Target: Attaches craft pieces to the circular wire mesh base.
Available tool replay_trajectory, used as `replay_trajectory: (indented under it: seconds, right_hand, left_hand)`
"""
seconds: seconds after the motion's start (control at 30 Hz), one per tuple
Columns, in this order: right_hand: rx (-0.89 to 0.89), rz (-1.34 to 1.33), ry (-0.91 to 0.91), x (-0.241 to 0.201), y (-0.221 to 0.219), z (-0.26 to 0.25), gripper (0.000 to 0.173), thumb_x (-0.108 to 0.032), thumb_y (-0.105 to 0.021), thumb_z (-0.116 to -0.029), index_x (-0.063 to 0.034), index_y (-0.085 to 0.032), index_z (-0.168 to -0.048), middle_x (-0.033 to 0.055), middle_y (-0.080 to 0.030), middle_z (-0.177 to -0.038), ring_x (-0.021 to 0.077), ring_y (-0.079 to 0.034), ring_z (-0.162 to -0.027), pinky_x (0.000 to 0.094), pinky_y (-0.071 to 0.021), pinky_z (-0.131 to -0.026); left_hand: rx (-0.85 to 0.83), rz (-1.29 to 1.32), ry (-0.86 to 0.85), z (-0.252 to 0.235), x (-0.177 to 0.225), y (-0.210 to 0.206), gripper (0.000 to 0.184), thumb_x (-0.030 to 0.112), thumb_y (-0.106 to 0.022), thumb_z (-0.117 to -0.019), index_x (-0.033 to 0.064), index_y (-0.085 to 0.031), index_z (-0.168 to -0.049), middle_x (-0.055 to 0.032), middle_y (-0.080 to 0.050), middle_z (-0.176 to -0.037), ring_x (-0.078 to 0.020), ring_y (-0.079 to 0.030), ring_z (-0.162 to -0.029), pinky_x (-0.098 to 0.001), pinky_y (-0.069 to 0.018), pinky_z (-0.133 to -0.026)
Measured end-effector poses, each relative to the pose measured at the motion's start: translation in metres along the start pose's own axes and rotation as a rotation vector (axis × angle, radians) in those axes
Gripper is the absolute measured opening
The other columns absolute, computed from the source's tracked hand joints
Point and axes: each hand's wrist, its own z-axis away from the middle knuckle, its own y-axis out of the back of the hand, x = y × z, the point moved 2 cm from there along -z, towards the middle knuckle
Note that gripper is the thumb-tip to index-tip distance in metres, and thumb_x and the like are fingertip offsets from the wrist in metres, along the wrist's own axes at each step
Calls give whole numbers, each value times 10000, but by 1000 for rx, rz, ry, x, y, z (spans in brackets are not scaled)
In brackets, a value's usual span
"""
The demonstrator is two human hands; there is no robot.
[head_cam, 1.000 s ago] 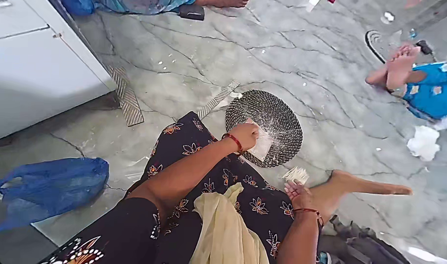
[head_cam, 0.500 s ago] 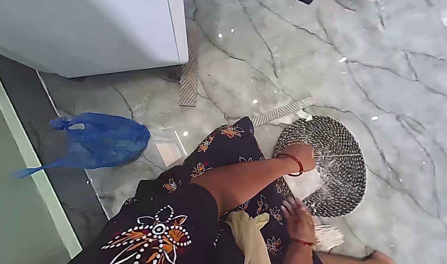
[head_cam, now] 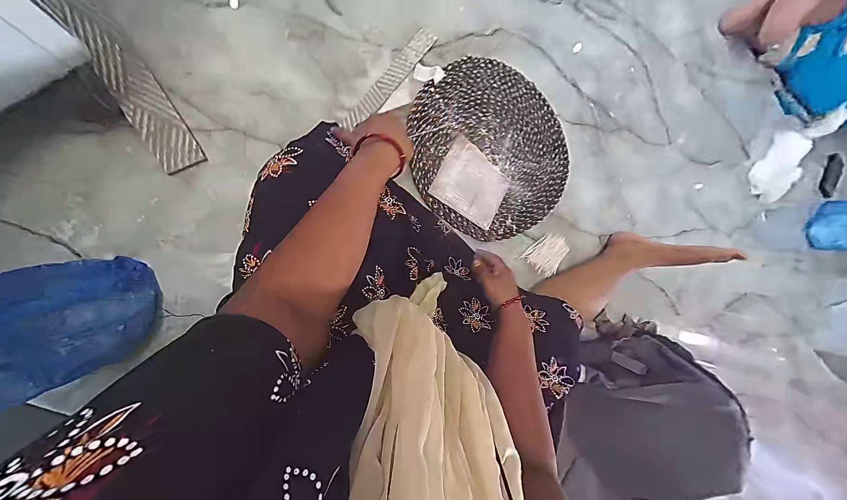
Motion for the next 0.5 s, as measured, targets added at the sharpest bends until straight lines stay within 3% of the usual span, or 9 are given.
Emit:
replay_trajectory:
  seconds: [0.03,0.1,0.13,0.2,0.27,0.33,0.43,0.5]
  right_hand:
    - [-101,82,20,-3,-7,4,502,-161,-542,-1071,21,-426,-1525,267,-564,-1435,377,-617,-1244,528,-483,-1057]
    - [-284,164,89,-18,-25,12,592,-224,-542,-1076,4,-336,-1582,274,-597,-1386,396,-614,-1249,556,-470,-1077]
    - [-392,199,156,-29,-35,18,554,-229,-495,-1094,34,-358,-1562,294,-611,-1355,415,-610,-1253,575,-455,-1085]
    - [-613,296,306,-53,-49,31,420,-145,-396,-1108,109,-517,-1420,328,-590,-1364,441,-556,-1308,594,-388,-1114]
    - [-716,380,318,-67,-51,32,468,-214,-300,-1144,108,-551,-1375,321,-558,-1407,412,-512,-1366,561,-354,-1146]
    - [-723,367,258,-62,-49,26,588,-320,-248,-1155,134,-563,-1352,333,-539,-1432,412,-489,-1397,560,-329,-1168]
    - [-726,419,57,-48,-42,23,761,-485,-199,-1133,158,-544,-1352,341,-500,-1470,415,-459,-1426,563,-313,-1177]
    - [-738,501,24,-40,-42,13,724,-443,-192,-1143,159,-526,-1365,341,-486,-1482,419,-449,-1433,562,-315,-1172]
  left_hand:
    - [51,2,30,0,-6,-3,457,202,-662,-958,-83,-615,-1312,-320,-587,-1389,-489,-511,-1371,-803,-281,-1094]
    - [163,34,80,11,-19,1,459,183,-634,-975,-59,-580,-1362,-307,-589,-1397,-471,-522,-1371,-776,-306,-1107]
    - [233,55,93,22,-27,6,476,180,-624,-981,-48,-557,-1393,-307,-588,-1401,-476,-517,-1374,-783,-285,-1117]
    - [319,-12,111,43,-42,17,472,179,-618,-988,-58,-560,-1392,-332,-597,-1375,-513,-518,-1360,-802,-264,-1123]
    - [137,-265,60,47,-55,24,388,161,-566,-1031,-177,-602,-1217,-408,-600,-1283,-575,-546,-1283,-799,-352,-1042]
    - [-170,-472,-65,30,-72,26,323,117,-504,-1077,-169,-652,-1070,-381,-642,-1152,-525,-606,-1163,-710,-423,-986]
    - [-365,-494,-23,15,-84,32,269,131,-520,-1076,-84,-683,-1073,-266,-664,-1092,-373,-624,-1074,-599,-452,-948]
    - [-357,-536,62,4,-80,30,275,139,-557,-1057,-106,-682,-1060,-282,-659,-1105,-384,-622,-1083,-612,-452,-950]
